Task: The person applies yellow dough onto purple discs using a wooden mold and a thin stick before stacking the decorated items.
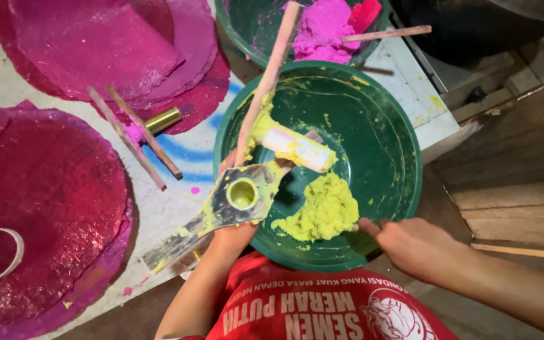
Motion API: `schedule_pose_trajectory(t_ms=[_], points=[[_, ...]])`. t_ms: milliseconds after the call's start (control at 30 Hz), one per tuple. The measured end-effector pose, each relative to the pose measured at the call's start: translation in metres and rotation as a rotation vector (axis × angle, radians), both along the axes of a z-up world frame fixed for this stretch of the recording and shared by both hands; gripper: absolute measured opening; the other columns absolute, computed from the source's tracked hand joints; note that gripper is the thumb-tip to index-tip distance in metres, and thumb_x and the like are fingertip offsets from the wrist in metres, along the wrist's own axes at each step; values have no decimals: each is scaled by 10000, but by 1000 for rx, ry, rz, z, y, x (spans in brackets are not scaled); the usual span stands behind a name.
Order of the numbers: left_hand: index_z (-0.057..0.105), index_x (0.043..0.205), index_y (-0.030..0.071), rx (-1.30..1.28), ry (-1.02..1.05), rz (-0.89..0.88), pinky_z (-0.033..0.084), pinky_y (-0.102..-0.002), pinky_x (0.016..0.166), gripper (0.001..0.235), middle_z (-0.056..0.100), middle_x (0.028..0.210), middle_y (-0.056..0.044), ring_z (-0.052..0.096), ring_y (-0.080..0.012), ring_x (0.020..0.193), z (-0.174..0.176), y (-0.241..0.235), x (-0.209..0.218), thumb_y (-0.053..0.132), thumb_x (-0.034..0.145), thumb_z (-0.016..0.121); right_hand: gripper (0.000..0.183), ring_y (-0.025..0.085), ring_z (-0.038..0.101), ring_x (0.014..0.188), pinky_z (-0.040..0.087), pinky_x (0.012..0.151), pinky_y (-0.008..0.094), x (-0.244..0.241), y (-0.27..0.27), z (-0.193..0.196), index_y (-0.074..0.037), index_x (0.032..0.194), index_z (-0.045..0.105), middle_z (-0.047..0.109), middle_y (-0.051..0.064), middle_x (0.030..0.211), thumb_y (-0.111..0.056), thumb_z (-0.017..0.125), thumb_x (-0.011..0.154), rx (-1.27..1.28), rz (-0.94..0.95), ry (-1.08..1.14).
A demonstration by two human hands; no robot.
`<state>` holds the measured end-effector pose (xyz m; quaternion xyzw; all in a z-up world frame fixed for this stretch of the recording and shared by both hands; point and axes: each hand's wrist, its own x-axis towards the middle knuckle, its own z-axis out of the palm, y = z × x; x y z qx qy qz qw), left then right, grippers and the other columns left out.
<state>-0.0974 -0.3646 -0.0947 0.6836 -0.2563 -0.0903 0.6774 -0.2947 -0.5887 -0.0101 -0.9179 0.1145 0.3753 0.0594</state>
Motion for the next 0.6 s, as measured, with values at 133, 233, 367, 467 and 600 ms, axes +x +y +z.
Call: schedule_pose_trajectory(t_ms=[133, 233, 367, 467, 600], points=[[567, 1383, 39, 218, -352, 48, 504, -369, 981, 587, 634, 1291, -156, 649, -289, 1153, 12, 1, 0, 156, 845, 770, 580, 359, 721, 933, 566, 804, 480, -5, -7, -6, -266, 1466, 571, 732, 175, 1008, -66, 433, 940, 159, 2, -5], [572, 1361, 44, 233, -388, 57, 506, -356, 975, 581, 644, 1300, -151, 650, -278, 1166, 12, 2, 1, 168, 836, 790, 482, 304, 736, 987, 568, 842, 431, -3, -17, -12, -212, 1346, 673, 754, 148, 1068, -66, 493, 923, 274, -78, 37], [555, 1373, 46, 152, -182, 17, 531, -327, 973, 562, 690, 1218, -99, 683, -226, 1126, 9, -1, 3, 177, 868, 765, 434, 213, 794, 951, 590, 824, 353, 0, -48, -2, -124, 1274, 739, 827, 102, 1079, -32, 547, 895, 619, -109, -127], [523, 1417, 29, 66, -219, 31, 533, -325, 981, 609, 690, 1217, -93, 676, -211, 1137, 12, -6, 15, 212, 885, 755, 366, 191, 725, 1008, 550, 844, 367, 1, -89, 30, -36, 1369, 705, 790, 93, 1185, -91, 533, 1050, 923, 9, -322], [513, 1415, 28, -868, 1032, -259, 549, -367, 901, 644, 698, 1171, -134, 680, -263, 1054, 7, -12, 20, 270, 864, 743, 386, 236, 467, 653, 464, 574, 470, 6, -122, 69, -192, 1412, 716, 607, 189, 801, -180, 606, 1042, 571, -439, -89]])
